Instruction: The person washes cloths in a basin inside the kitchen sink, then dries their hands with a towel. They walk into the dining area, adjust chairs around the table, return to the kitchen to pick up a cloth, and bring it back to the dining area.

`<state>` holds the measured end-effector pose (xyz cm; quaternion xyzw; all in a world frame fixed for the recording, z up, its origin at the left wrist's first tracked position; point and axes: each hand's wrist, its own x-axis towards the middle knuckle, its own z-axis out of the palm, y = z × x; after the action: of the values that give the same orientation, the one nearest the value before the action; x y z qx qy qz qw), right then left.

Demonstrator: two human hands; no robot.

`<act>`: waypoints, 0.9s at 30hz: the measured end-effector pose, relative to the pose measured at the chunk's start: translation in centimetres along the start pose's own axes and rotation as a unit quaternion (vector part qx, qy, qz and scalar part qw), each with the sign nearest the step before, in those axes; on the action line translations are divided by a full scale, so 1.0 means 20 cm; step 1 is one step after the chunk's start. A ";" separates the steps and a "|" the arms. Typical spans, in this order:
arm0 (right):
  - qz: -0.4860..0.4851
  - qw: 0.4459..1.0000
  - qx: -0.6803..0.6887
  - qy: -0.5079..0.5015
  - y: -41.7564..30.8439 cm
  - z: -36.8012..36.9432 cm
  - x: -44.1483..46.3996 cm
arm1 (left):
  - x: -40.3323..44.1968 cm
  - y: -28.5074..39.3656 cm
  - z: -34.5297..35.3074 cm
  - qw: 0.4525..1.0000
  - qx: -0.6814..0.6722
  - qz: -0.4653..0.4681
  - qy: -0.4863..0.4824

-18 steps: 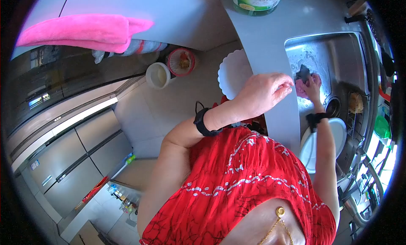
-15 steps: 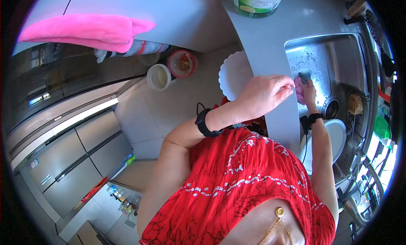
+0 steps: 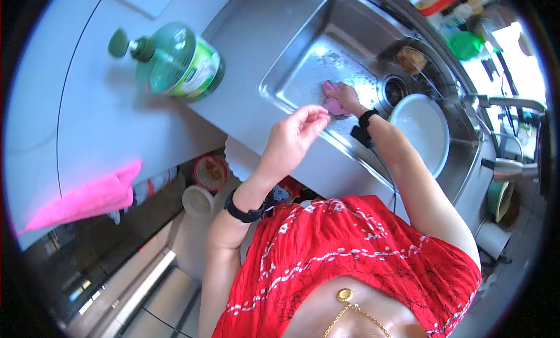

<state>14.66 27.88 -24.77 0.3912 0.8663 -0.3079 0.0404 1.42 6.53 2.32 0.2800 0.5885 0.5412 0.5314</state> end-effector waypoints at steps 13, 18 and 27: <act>-0.015 0.820 0.571 0.036 -0.28 -0.48 -0.12 | 1.00 -0.43 0.43 0.928 -0.280 -0.150 0.194; 0.037 0.825 0.551 0.118 -0.45 -0.62 -0.22 | 1.11 -0.47 0.35 0.945 -0.314 -0.084 0.037; -0.124 0.940 0.169 0.269 -0.31 -0.62 0.05 | 1.09 -0.44 0.43 0.965 -0.175 0.079 0.178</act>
<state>11.75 32.48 -12.07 0.3504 0.8217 -0.3354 -0.2993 5.48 26.92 -11.73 0.1274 0.5458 0.7168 0.4148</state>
